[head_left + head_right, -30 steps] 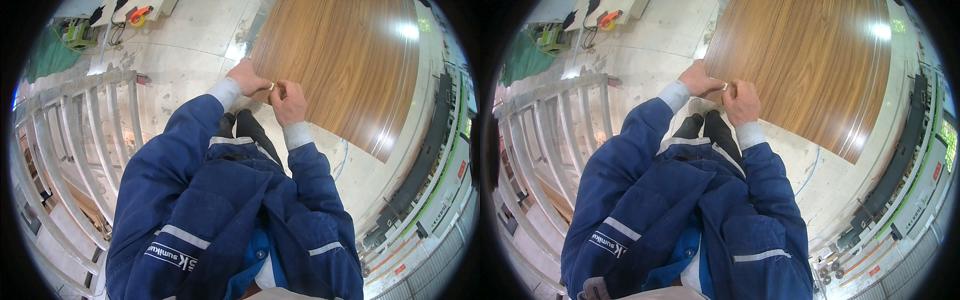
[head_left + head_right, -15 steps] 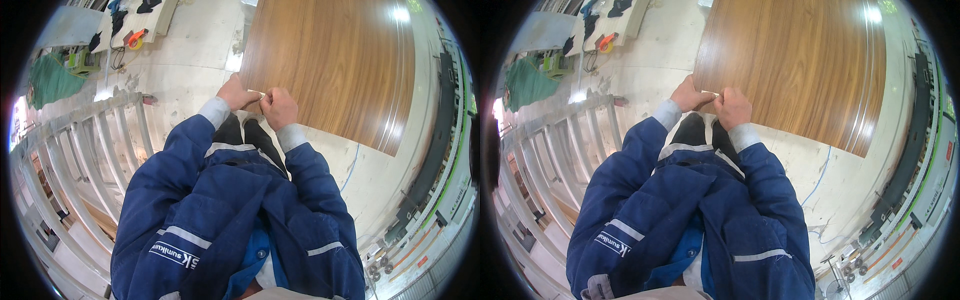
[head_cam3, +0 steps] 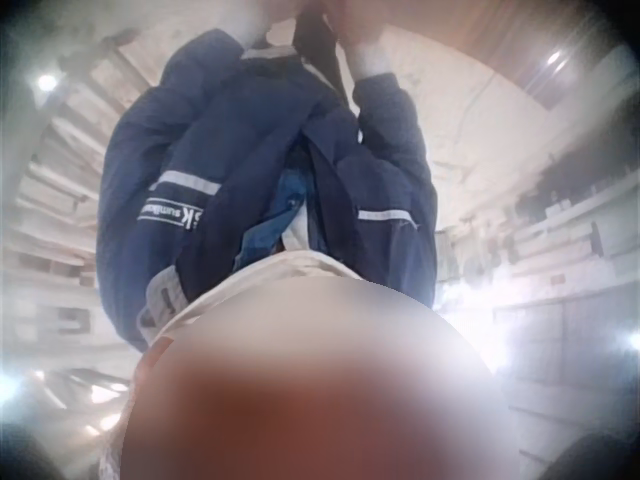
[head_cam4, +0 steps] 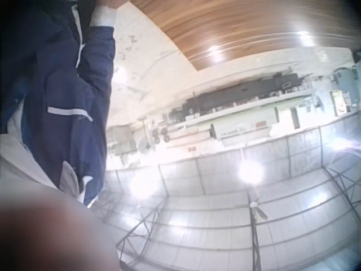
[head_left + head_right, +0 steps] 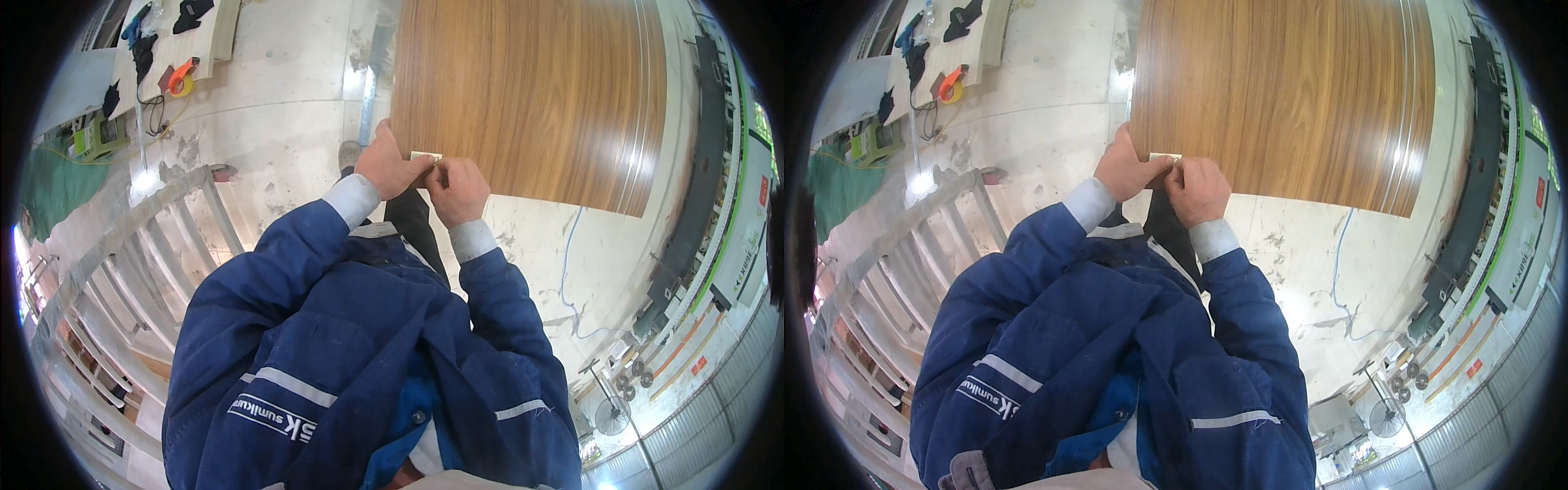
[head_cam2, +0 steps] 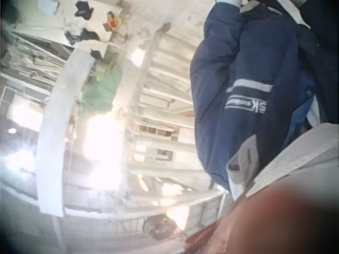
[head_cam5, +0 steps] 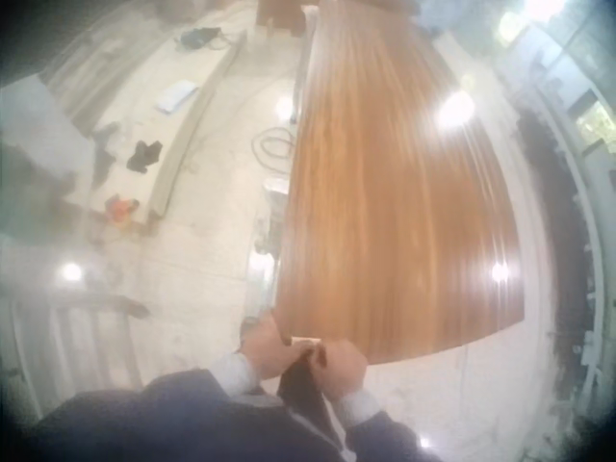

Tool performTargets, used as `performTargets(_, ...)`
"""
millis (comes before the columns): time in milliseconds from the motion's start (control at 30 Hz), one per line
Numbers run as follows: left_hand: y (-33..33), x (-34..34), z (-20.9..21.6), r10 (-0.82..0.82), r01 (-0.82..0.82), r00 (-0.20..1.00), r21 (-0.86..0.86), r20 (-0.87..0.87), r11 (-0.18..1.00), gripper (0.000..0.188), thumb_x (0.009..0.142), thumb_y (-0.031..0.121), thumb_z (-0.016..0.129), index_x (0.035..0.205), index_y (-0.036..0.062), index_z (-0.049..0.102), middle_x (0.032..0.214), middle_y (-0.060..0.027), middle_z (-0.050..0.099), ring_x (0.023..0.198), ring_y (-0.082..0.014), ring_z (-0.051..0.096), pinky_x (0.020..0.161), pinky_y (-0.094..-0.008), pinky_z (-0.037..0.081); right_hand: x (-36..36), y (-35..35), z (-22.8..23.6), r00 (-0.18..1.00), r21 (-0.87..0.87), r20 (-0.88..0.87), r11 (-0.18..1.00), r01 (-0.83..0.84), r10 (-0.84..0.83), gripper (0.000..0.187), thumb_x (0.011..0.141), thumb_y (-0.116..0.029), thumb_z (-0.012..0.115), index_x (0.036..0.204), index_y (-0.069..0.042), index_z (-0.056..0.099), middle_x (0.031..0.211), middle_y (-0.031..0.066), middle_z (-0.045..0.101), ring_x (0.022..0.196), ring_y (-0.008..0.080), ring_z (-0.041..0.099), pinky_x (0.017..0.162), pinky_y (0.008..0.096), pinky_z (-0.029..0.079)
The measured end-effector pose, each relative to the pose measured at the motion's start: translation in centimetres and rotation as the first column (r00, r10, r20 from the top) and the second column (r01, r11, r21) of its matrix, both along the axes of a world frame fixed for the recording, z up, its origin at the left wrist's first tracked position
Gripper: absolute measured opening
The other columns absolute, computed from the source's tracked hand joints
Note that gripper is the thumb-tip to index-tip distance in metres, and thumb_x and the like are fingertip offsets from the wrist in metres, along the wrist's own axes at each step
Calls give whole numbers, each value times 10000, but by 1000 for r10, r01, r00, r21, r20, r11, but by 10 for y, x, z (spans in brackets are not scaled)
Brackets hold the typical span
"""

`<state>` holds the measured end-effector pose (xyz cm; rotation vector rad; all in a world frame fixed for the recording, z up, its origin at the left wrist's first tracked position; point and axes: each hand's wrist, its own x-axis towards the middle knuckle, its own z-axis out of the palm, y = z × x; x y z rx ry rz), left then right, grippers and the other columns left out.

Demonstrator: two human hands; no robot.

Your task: The person walks through a workshop, retrieves a small label, and applies it to a large curved wooden panel. They then carry the panel with a coworker across the room.

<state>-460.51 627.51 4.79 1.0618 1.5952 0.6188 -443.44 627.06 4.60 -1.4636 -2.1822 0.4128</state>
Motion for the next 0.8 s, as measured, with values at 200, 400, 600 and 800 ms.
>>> performTargets(200, -1, -4, -8, -28, 28, 999, 2, 33, 1000, 902, 785, 348, 749, 1352, -133, 238, 1155, -305, 606, 1079, -391, 627, 927, -394, 489, -7, -11, 7, 983, -114, -84, 982, 150, -160, 130, 803, -97, 711, 906, -55, 645, 804, 105, 622, 695, 231, 629, 615, 347, 521)
performTargets(400, 1, -5, -15, -69, 69, 997, 7, -27, 998, 953, 793, 388, 739, 1369, -157, 210, 1149, -327, 602, 1072, -398, 631, 920, -395, 496, -6, 4, 8, 983, -79, -52, 982, 174, -178, 138, 819, -112, 695, 933, -53, 647, 816, 109, 623, 713, 255, 627, 633, 360, 516)
performTargets(600, 2, -6, -16, -90, 90, 995, 11, -31, 996, 973, 794, 402, 744, 1364, -172, 204, 1137, -337, 602, 1059, -401, 638, 915, -392, 500, -7, 5, 6, 989, -85, 4, 985, 151, -151, 98, 787, -110, 687, 852, -85, 618, 789, 108, 609, 722, 310, 609, 612, 418, 498)
performTargets(800, 2, -6, -23, -94, 94, 996, 1, -3, 996, 938, 808, 376, 737, 1368, -161, 210, 1137, -328, 605, 1070, -398, 632, 925, -389, 493, -4, 6, 0, 996, -56, 20, 994, 89, -88, 103, 775, -111, 687, 813, -93, 594, 761, 93, 588, 706, 309, 600, 586, 429, 487)
